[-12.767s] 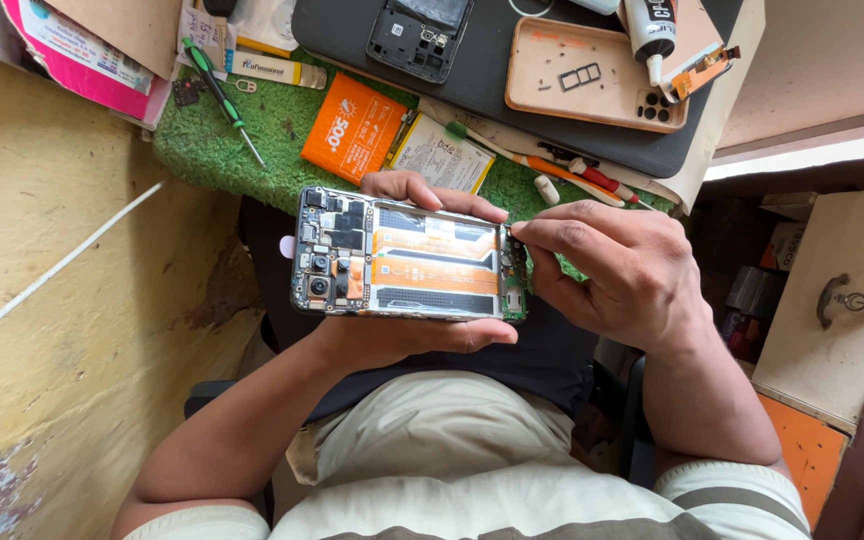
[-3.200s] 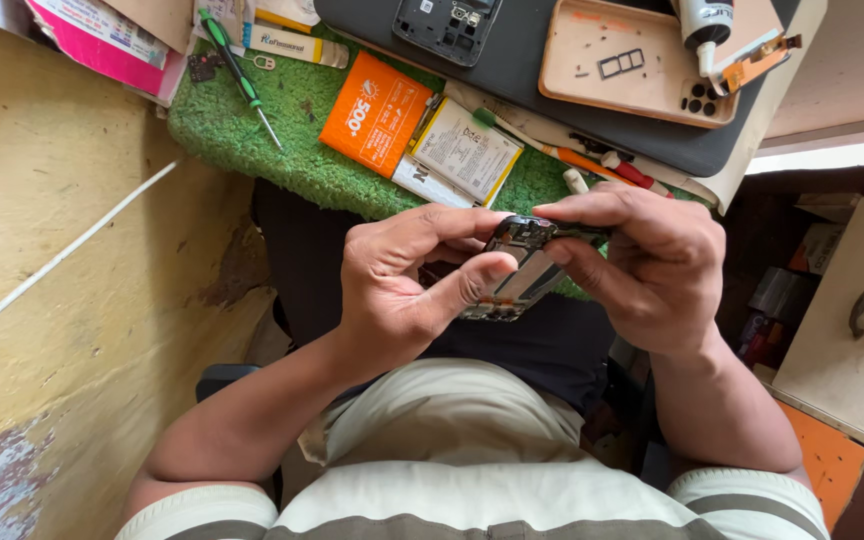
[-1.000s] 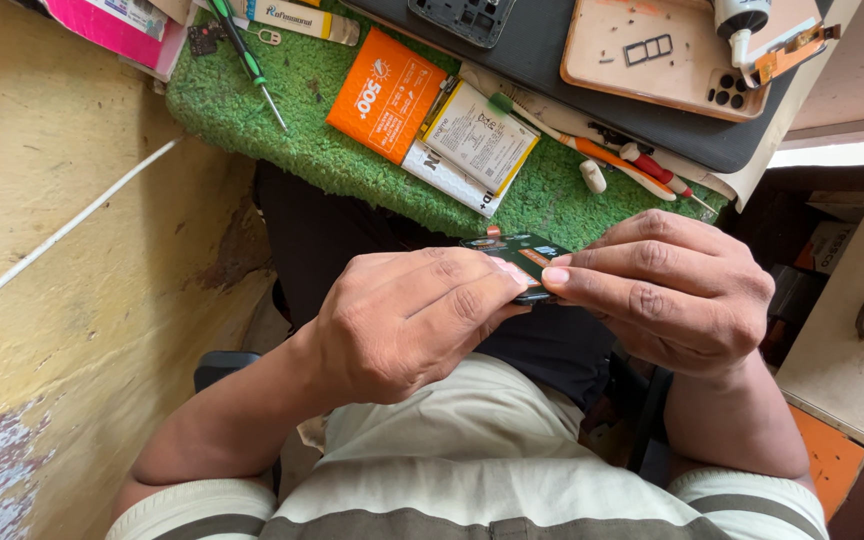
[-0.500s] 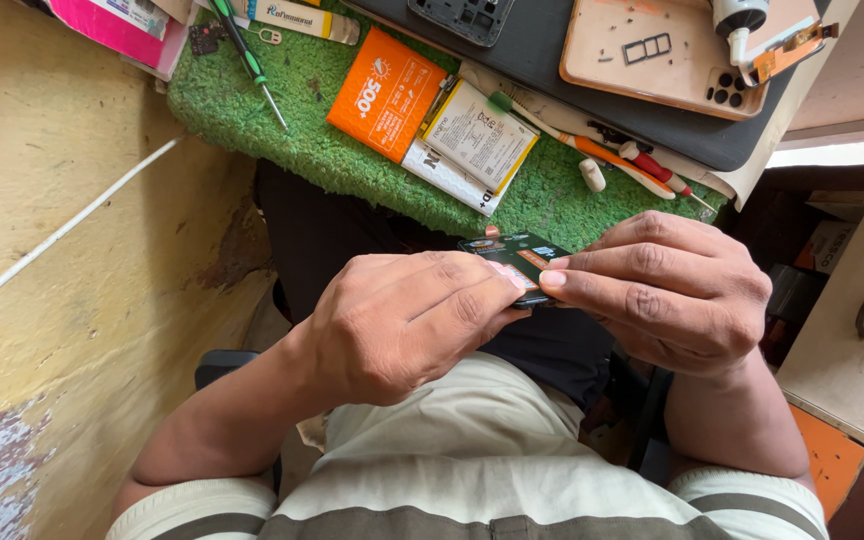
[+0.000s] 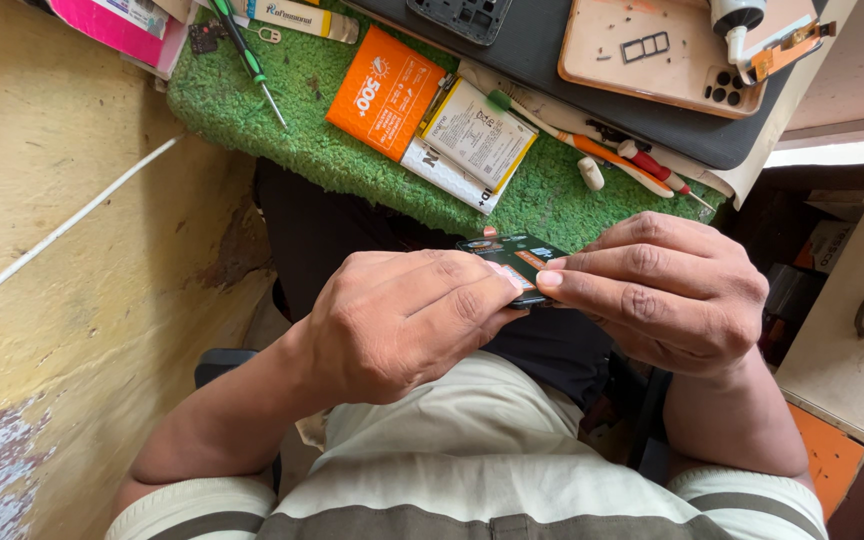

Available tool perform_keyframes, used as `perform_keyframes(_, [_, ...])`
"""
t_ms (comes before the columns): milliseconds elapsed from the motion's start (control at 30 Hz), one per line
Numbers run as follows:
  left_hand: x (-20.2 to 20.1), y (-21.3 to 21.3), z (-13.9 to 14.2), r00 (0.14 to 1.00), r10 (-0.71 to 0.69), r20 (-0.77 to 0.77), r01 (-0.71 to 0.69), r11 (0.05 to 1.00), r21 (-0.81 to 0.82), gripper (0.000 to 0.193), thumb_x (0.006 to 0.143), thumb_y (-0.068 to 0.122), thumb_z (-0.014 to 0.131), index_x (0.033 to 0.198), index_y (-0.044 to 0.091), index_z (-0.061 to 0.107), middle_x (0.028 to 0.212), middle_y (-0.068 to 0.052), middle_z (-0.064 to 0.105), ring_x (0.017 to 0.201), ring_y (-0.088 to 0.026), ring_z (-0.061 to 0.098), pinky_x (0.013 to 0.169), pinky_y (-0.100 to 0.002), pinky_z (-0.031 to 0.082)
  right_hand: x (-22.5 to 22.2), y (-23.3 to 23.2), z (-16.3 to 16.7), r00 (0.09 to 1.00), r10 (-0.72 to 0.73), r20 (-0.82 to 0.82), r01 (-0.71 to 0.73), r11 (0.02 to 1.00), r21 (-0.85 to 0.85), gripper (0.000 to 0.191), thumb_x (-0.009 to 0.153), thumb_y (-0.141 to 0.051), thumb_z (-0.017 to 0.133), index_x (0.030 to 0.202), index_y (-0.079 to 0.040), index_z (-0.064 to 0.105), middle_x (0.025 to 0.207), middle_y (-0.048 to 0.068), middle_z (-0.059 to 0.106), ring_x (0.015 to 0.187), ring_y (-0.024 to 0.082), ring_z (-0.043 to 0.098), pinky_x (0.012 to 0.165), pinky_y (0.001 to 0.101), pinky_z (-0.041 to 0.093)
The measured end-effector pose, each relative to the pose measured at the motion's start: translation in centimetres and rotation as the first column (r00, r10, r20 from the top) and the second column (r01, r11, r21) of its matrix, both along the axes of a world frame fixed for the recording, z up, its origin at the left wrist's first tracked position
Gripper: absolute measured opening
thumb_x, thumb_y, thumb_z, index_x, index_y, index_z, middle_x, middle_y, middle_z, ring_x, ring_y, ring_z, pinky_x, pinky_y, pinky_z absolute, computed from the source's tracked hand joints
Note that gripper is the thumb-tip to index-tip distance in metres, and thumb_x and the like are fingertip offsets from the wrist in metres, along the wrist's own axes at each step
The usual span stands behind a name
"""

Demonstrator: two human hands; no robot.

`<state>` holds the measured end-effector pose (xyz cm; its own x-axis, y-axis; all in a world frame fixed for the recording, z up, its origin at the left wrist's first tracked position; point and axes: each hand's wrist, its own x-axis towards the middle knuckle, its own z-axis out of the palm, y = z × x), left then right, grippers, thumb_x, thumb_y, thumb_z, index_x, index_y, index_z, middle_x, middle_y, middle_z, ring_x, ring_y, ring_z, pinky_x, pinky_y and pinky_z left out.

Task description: The person disassembles a smartphone, prying open the frame and lifting out the battery, then applies adhesive from a glue tube onto the empty phone frame. They hold and turn the phone throughout, working over a cluttered repair bench with screwdrivers and spare parts.

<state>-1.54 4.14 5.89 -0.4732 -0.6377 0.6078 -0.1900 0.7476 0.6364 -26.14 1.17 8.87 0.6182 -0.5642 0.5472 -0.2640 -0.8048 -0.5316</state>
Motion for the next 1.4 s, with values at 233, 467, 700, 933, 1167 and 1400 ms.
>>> perform_keyframes(233, [-0.4, -0.8, -2.2, 0.992, 0.069, -0.106, -0.037, 0.959, 0.281, 0.067, 0.081, 0.023, 0.096, 0.136, 0.003, 0.062, 0.123, -0.012, 0.070, 0.110, -0.025, 0.072, 0.096, -0.034, 0.061, -1.3, 1.1, -1.4, 0.920, -0.386, 0.061, 0.351, 0.884, 0.309, 0.014, 0.092, -0.004, 0.076, 0.104, 0.003, 0.073, 0.086, 0.010, 0.073, 0.070, 0.016, 0.068, 0.062, 0.0274, 0.053])
perform_keyframes(467, [0.1, -4.9, -6.7, 0.703, -0.171, -0.690, 0.678, 0.453, 0.579, 0.127, 0.069, 0.034, 0.102, 0.166, 0.010, 0.024, 0.162, -0.007, 0.038, 0.149, -0.015, 0.040, 0.127, -0.033, 0.038, -2.8, -0.1, -5.7, 0.501, -0.621, 0.603, -0.277, 0.544, 0.792, 0.013, 0.111, 0.001, 0.071, 0.120, 0.004, 0.062, 0.111, 0.011, 0.071, 0.101, 0.014, 0.070, 0.096, 0.0252, 0.057])
perform_keyframes(700, [-3.5, -2.6, -8.4, 0.783, -0.033, -0.621, 0.415, 0.771, 0.483, 0.117, 0.084, 0.020, 0.096, 0.166, 0.018, 0.013, 0.163, -0.010, 0.035, 0.148, -0.020, 0.042, 0.126, -0.038, 0.041, -0.1, 1.4, -7.2, 0.399, -0.738, 0.545, -0.509, 0.316, 0.801, 0.014, 0.105, -0.002, 0.064, 0.116, -0.002, 0.056, 0.116, 0.012, 0.067, 0.106, 0.020, 0.071, 0.098, 0.0374, 0.060])
perform_keyframes(933, [-3.1, -2.0, -7.5, 0.622, 0.149, -0.769, 0.540, 0.630, 0.559, 0.093, 0.083, 0.026, 0.095, 0.149, 0.009, 0.032, 0.150, -0.025, 0.052, 0.138, -0.030, 0.057, 0.116, -0.047, 0.056, -0.5, 2.3, -7.0, 0.558, -0.534, 0.635, -0.523, 0.368, 0.769, 0.015, 0.107, -0.008, 0.066, 0.111, 0.000, 0.055, 0.109, 0.014, 0.065, 0.096, 0.020, 0.068, 0.085, 0.0346, 0.058])
perform_keyframes(1167, [-2.1, -2.3, -7.4, 0.334, 0.247, -0.910, 0.843, 0.354, 0.406, 0.089, 0.083, 0.038, 0.094, 0.146, 0.002, 0.042, 0.140, -0.033, 0.056, 0.132, -0.039, 0.059, 0.114, -0.052, 0.050, -2.0, 0.6, -4.3, 0.880, -0.199, 0.431, -0.068, 0.846, 0.529, 0.036, 0.096, -0.011, 0.080, 0.121, 0.005, 0.060, 0.116, 0.015, 0.065, 0.099, 0.016, 0.070, 0.088, 0.0277, 0.060])
perform_keyframes(1400, [-4.2, -0.2, -8.7, 0.244, 0.400, -0.883, 0.936, 0.140, 0.322, 0.091, 0.086, 0.048, 0.088, 0.151, 0.003, 0.042, 0.149, -0.032, 0.051, 0.141, -0.039, 0.054, 0.124, -0.054, 0.044, -2.4, 1.0, -3.6, 0.944, -0.217, 0.248, 0.170, 0.966, 0.196, 0.020, 0.093, -0.005, 0.081, 0.108, 0.002, 0.069, 0.097, 0.017, 0.073, 0.084, 0.023, 0.077, 0.071, 0.0281, 0.063])
